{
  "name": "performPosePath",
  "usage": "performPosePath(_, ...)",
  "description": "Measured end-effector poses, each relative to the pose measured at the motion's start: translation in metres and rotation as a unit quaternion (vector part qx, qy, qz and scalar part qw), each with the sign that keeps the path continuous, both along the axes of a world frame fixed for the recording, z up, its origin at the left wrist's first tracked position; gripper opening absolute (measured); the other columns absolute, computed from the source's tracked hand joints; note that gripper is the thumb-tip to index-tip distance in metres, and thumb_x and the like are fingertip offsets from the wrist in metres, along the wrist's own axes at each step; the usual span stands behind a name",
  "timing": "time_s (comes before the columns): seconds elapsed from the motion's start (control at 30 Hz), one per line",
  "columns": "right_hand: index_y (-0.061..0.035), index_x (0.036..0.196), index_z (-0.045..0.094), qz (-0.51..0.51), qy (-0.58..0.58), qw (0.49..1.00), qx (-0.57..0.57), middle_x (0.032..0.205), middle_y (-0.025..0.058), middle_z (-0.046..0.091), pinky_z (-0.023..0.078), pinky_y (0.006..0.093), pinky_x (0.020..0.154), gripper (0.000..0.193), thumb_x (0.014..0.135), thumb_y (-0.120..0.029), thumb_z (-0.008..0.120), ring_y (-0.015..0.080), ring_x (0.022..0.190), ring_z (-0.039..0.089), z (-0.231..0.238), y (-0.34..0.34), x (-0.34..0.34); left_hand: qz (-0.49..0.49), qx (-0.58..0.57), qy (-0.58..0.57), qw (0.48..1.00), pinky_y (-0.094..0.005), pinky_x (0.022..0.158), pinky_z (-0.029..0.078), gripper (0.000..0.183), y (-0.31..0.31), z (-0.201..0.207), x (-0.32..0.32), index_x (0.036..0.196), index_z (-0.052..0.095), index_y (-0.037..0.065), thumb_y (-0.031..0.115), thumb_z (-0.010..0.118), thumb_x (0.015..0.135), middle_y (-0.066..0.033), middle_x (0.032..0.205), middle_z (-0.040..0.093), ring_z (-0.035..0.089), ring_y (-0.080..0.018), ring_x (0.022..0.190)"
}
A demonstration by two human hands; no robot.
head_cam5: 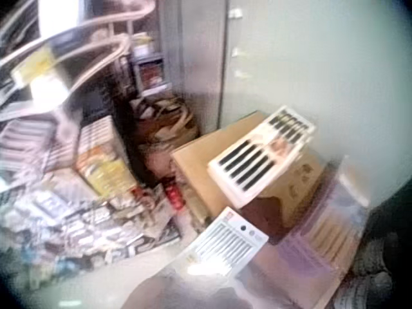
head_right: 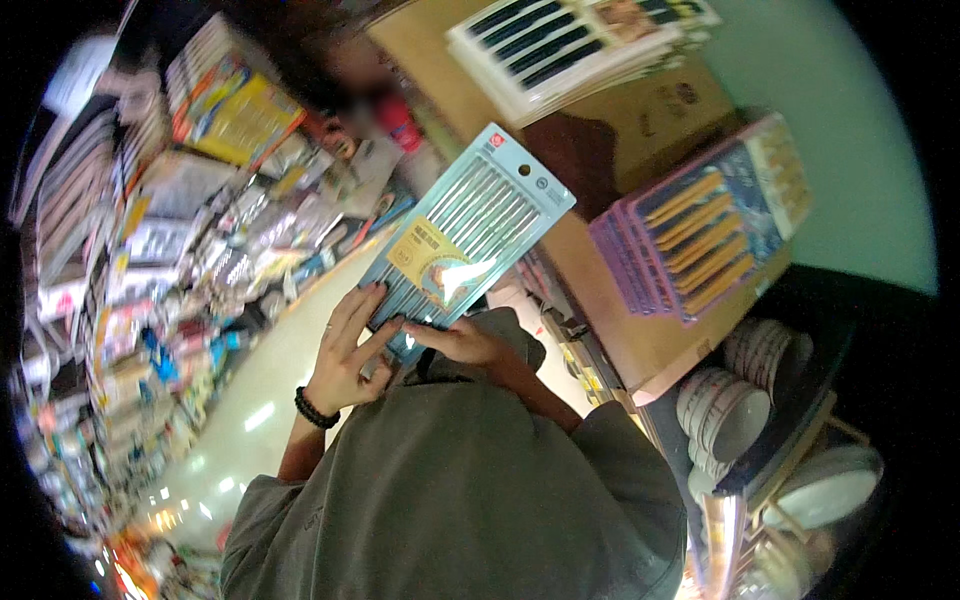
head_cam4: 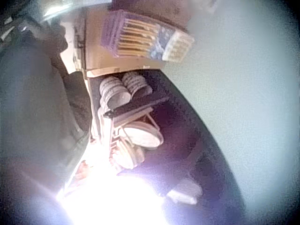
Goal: The person picks up a package of chopsticks from a store shelf, turns it over to look at the labeling, puts it back, and selects another package to examine.
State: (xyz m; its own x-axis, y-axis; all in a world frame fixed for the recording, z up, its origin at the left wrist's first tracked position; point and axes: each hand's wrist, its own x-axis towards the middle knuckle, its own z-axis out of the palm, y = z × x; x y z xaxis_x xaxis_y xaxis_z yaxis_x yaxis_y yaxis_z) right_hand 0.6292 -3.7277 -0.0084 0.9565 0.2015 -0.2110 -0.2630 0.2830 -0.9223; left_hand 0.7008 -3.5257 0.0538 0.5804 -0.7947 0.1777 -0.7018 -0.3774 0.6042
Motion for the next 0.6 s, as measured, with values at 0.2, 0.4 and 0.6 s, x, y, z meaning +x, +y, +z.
performPosePath(0.2,0.0013,0.133,0.048,0.242,0.028,0.964,-0.108,0.131,0.0093,0.054,0.038,0.0326,0.103,0.042,0.097,-0.017,0.059,0.0176,0.121,0.049,0.006,0.033,0.001,0.201,0.044,0.027,0.978,-0.0512,0.108,0.034,0.062,0.027,-0.011,-0.071,0.131,0.054,0.004,0.022,0.074,0.075,-0.024,0.15,0.031,0.033,-0.0439,0.135)
performPosePath(0.4,0.0015,0.138,0.042,0.347,-0.067,0.93,-0.103,0.136,0.0163,0.05,0.037,0.0359,0.104,0.047,0.096,-0.012,0.057,0.0239,0.126,0.047,-0.027,0.09,0.005,0.342,-0.118,0.053,0.931,-0.0484,0.109,0.034,0.081,0.067,-0.04,-0.096,0.142,0.04,0.001,0.018,0.077,0.071,-0.0254,0.15,0.031,0.034,-0.0428,0.135)
performPosePath(0.6,-0.0036,0.149,0.024,0.468,-0.148,0.858,-0.15,0.149,0.0208,0.03,0.029,0.0369,0.111,0.074,0.084,0.0,0.059,0.0336,0.138,0.032,-0.006,0.198,0.018,0.486,-0.213,0.056,0.845,-0.041,0.099,0.045,0.095,0.157,-0.041,-0.128,0.146,0.03,0.002,0.015,0.078,0.065,-0.0223,0.146,0.036,0.041,-0.036,0.131)
